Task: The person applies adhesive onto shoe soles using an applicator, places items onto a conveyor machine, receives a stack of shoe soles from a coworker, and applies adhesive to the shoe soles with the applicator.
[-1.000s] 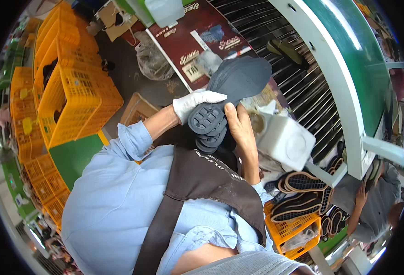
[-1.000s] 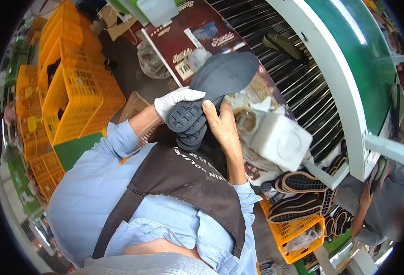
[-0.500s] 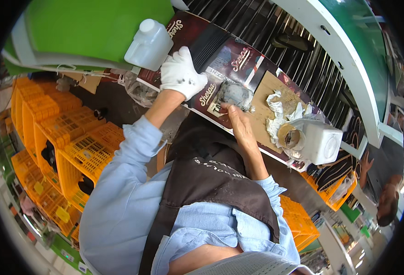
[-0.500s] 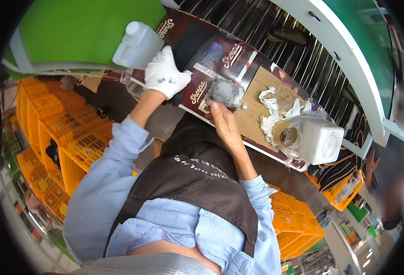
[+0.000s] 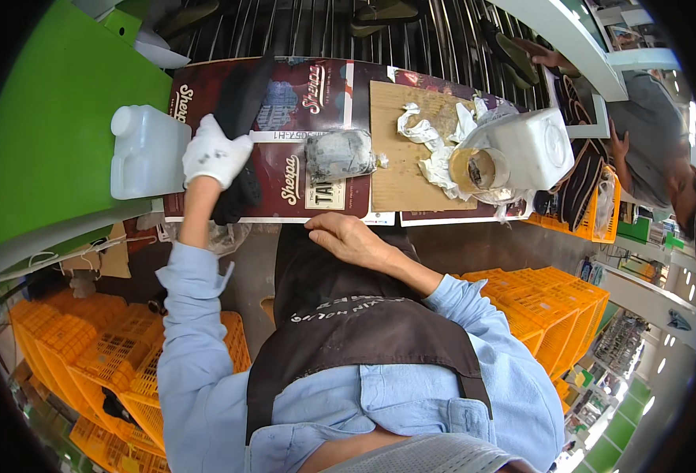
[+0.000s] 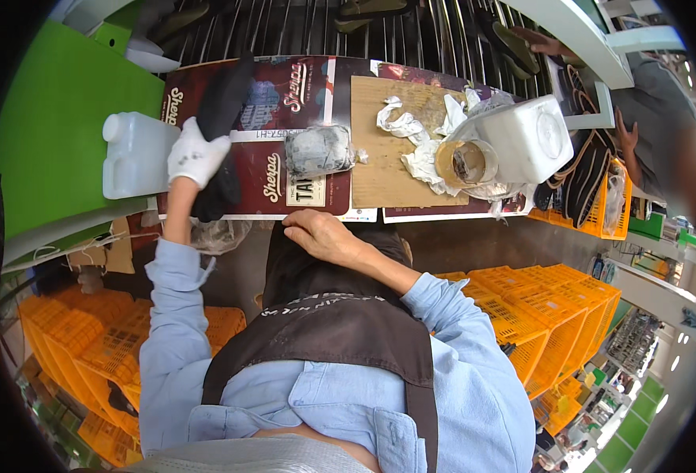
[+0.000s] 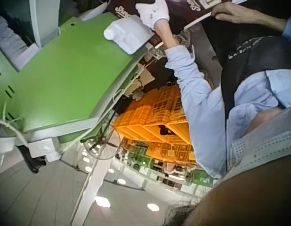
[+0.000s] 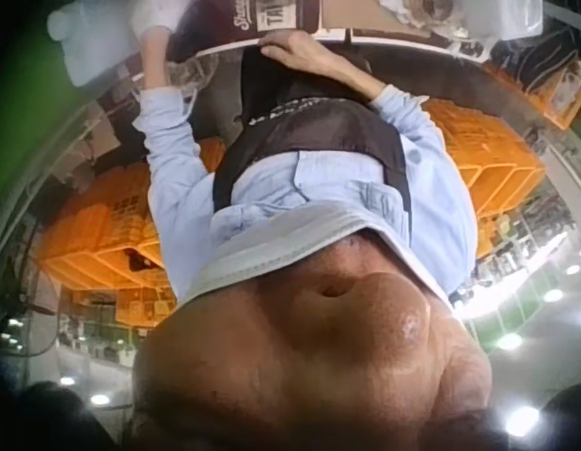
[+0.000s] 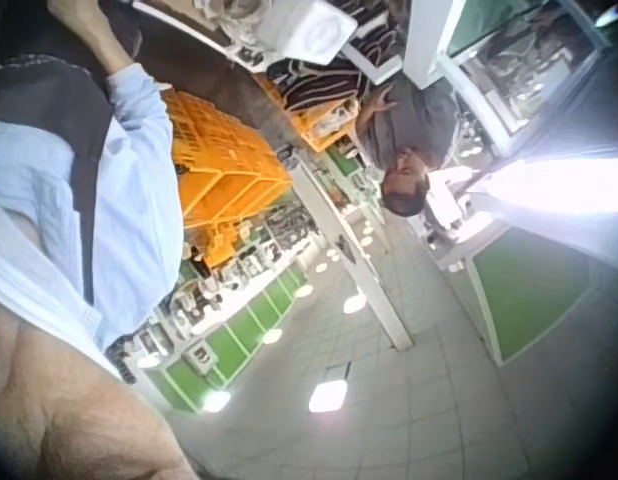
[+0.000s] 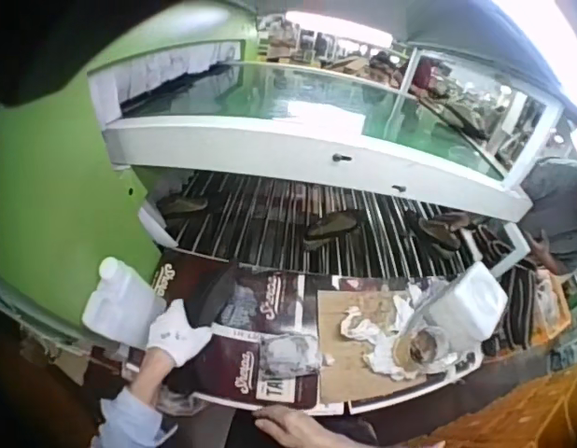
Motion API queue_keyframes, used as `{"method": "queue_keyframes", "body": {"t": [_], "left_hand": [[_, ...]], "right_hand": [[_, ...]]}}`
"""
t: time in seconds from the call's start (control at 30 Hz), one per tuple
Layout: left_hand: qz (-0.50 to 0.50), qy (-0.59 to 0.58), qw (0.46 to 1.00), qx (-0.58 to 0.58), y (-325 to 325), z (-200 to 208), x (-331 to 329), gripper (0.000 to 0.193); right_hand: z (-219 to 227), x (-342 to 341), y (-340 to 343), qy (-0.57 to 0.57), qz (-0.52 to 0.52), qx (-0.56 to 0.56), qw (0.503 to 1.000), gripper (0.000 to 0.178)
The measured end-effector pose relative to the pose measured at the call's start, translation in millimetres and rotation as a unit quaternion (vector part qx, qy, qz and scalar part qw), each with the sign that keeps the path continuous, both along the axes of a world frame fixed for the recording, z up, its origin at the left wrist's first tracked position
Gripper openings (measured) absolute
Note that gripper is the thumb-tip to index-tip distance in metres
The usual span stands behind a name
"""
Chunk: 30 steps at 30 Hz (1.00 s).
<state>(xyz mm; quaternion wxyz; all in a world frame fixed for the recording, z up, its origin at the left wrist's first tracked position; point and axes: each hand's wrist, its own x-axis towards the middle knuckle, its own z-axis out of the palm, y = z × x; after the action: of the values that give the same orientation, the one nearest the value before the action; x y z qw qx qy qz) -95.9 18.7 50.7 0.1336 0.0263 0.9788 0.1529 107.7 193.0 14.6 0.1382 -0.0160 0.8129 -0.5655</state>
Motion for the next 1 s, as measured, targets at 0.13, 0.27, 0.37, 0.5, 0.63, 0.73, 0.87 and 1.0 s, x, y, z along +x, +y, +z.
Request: {"method": "queue_keyframes", "body": {"t": [0.13,0.27,0.37,0.5,0.63,0.73,0.87,1.0], "left_hand": [[0.059,-0.191,0.838,0.507,-29.3,6.8,-12.7,0.048],[0.082,-0.234,0.711,0.658,-39.2,0.9,-23.5,0.021],[0.151,-0.281,0.652,0.688,-35.3,-33.4,-19.6,0.016],[0.129,-0.333,0.651,0.670,-60.1,-87.1,-39.8,0.017],[0.070,-0.322,0.735,0.593,-63.2,-85.9,-62.8,0.017],[0.025,-0.295,0.755,0.585,-76.9,-100.6,-75.4,0.020],[0.082,-0.315,0.786,0.526,-49.2,-63.3,-43.7,0.031],[0.148,-0.358,0.813,0.435,-56.7,-30.4,-24.8,0.039]], "right_hand": [[-8.8,20.3,-3.2,0.002,0.055,0.013,0.998,0.027],[-21.0,54.9,-5.1,0.047,0.058,0.017,0.997,0.026],[-30.3,79.4,-1.6,0.047,0.054,0.009,0.997,0.026],[-30.9,90.3,5.2,0.059,0.035,-0.007,0.998,0.025],[-26.3,99.4,9.7,0.046,-0.006,-0.014,0.999,0.025],[-26.0,105.0,12.6,0.040,-0.005,-0.029,0.999,0.025],[-25.9,112.7,29.4,0.076,-0.046,-0.020,0.996,0.025],[-6.3,121.7,53.6,0.043,-0.084,-0.012,0.995,0.025]]}}
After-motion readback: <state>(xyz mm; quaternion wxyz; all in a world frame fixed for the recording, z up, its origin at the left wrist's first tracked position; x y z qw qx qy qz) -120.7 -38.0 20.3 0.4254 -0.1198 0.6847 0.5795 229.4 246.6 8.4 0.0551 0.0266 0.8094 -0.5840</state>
